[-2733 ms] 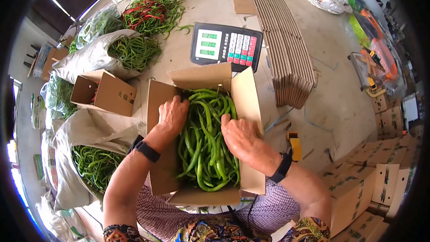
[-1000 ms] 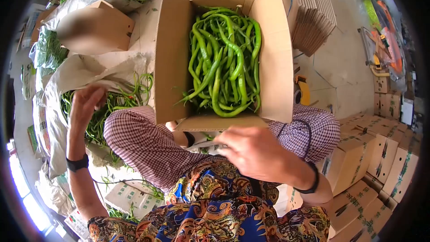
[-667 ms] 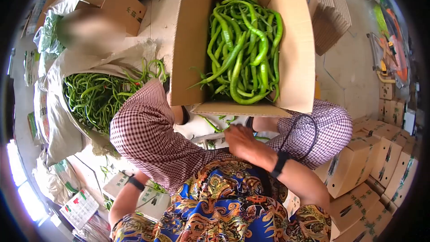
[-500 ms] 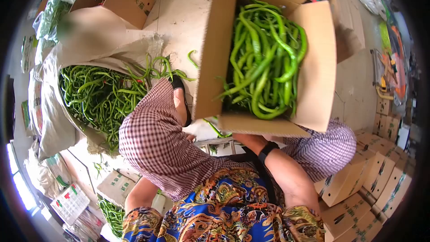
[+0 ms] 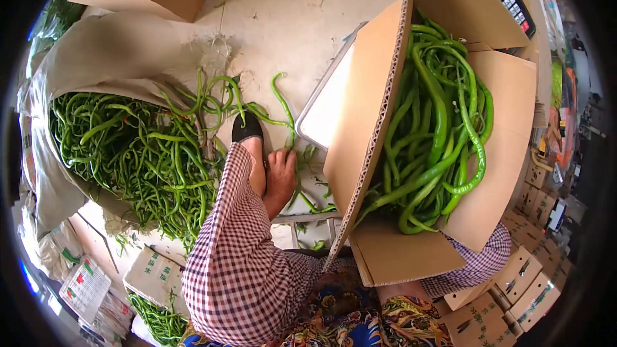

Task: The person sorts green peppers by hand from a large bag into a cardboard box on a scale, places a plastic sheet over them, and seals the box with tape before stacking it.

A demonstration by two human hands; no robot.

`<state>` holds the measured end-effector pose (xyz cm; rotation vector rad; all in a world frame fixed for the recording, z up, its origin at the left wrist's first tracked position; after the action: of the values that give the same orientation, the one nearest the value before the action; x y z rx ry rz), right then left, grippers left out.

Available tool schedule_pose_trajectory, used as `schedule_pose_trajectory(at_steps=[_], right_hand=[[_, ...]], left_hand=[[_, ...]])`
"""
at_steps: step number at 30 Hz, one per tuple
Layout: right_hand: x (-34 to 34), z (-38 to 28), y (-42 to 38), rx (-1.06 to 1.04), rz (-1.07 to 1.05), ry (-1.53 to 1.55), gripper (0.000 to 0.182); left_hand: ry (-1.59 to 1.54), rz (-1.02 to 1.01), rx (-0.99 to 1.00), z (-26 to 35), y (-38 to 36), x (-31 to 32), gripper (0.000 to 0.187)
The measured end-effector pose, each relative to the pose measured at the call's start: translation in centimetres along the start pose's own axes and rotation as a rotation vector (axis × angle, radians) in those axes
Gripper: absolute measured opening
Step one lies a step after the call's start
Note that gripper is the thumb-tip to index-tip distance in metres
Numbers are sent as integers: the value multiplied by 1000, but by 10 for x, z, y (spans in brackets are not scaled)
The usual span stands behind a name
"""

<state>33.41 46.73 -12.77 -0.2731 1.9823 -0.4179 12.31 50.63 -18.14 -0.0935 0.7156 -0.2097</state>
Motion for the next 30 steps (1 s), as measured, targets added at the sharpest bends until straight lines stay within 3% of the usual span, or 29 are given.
schedule_pose_trajectory(at_steps=[4, 9, 12, 13, 16, 18, 20, 22, 24, 27, 30], right_hand=[[8, 1, 2, 20, -15, -6, 22], [18, -2, 2, 41, -37, -6, 24], [31, -8, 0, 44, -51, -37, 25], [35, -10, 0, 45, -56, -57, 25], [37, -15, 0, 46, -67, -78, 26], [31, -20, -1, 204, -333, 498, 38], [35, -19, -2, 235, -411, 637, 37], [52, -12, 1, 266, -486, 772, 37], [79, -11, 8, 743, -722, 1383, 39], [86, -16, 14, 851, -697, 1413, 36], [88, -12, 17, 720, -841, 1497, 40]], left_hand=[[-95, 61, 27, -3, -13, 3, 44], [-288, -37, -79, 15, -51, -9, 55], [-237, -2, -263, 25, -71, -11, 73], [-254, -4, -271, 24, -75, -9, 83], [-222, -20, -286, 23, -80, -4, 90], [-205, -33, -327, 24, -73, -1, 96], [-131, -110, -381, 27, -65, 9, 98], [-68, -57, -350, 30, -64, 21, 96], [-189, -28, -357, 23, -67, 35, 91], [-242, 33, -390, 13, -66, 41, 83], [-281, 60, -412, 8, -57, 33, 73]])
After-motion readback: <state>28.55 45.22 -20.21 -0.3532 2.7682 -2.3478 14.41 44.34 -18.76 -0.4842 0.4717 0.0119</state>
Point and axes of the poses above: each hand's wrist, its own y-axis towards the middle knuckle, its own x-axis out of the palm, z = x × y, the point moved 1 cm from there along y, towards the middle knuckle, and after that the axes turned 10 degrees about -y, right-handed, at the moved point
